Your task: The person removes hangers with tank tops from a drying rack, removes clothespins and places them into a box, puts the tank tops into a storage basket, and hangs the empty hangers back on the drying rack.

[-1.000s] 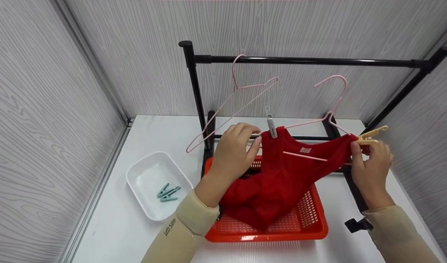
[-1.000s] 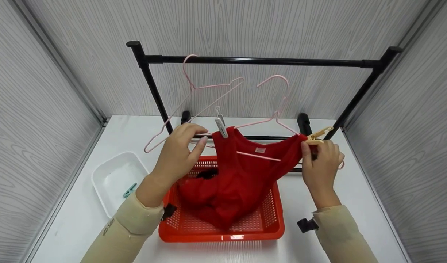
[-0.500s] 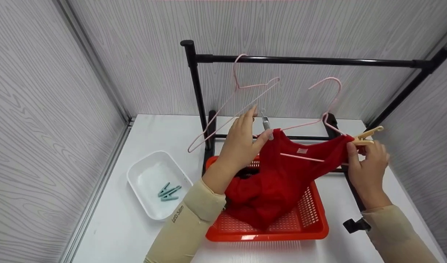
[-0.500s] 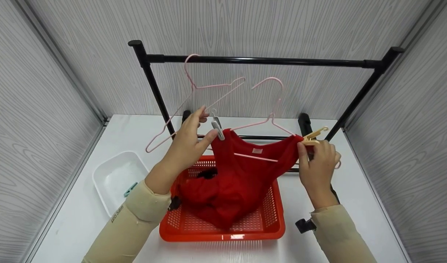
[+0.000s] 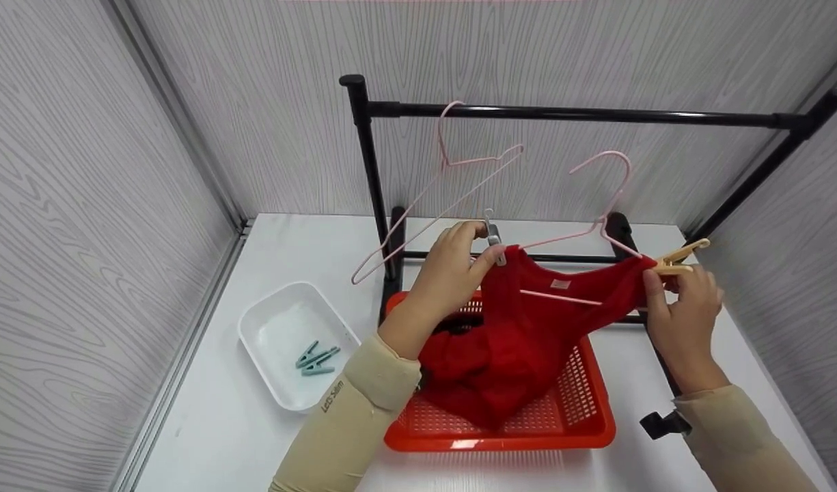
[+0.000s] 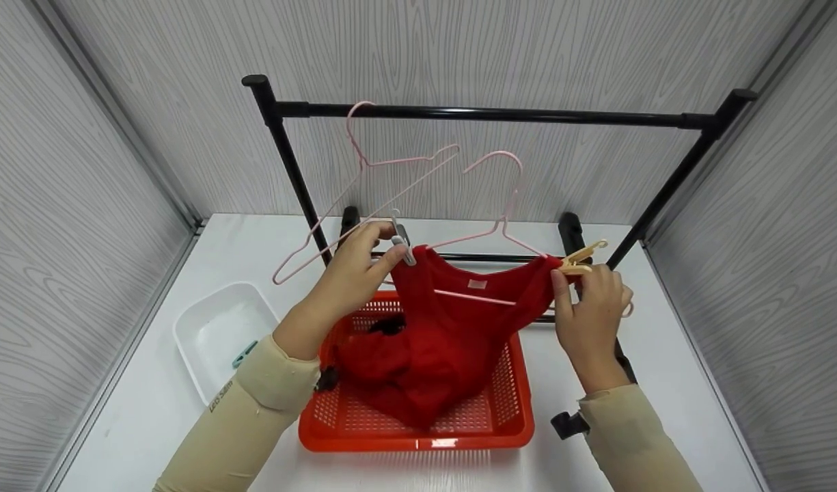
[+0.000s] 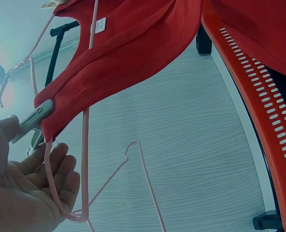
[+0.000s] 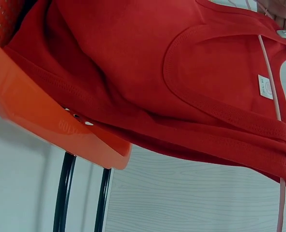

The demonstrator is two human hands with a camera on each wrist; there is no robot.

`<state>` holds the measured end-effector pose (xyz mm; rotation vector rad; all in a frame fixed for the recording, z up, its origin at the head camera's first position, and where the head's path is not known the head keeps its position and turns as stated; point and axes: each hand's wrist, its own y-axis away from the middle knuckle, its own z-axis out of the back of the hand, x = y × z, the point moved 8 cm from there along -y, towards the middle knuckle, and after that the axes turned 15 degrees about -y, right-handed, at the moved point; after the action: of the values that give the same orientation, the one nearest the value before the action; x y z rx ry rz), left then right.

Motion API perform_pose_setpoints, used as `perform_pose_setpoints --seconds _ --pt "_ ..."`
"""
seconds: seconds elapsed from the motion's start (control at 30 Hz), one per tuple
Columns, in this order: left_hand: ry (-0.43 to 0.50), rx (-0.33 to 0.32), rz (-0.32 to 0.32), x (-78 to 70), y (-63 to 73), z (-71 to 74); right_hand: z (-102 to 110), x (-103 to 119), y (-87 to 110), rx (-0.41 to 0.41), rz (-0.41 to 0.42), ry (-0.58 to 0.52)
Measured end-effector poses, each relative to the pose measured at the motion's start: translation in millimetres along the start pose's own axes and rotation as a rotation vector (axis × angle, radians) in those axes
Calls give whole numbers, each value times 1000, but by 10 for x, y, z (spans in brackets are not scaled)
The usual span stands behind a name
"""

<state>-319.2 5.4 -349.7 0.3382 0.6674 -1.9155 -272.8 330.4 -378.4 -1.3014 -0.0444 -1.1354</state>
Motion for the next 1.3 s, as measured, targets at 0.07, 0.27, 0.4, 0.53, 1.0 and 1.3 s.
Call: perform_pose_setpoints --seconds 0.07,0.27,0.4,0.53,1.0,1.3 --pt "26 -6 -5 0 6 -7 -4 -4 5 1 0 1" --pt "98 -19 -32 -6 14 -20 -12 -16 7 2 0 -18" --pt "141 -28 -42 -18 19 -18 -17 -19 8 4 9 -17" --pt "166 -39 -50 -23 27 -17 -26 -25 10 10 8 -20" --pt "219 -77 -67 0 50 -28 -46 -27 20 40 -12 -7" --pt "317 -115 -112 11 50 -23 -62 -32 33 44 -7 -13"
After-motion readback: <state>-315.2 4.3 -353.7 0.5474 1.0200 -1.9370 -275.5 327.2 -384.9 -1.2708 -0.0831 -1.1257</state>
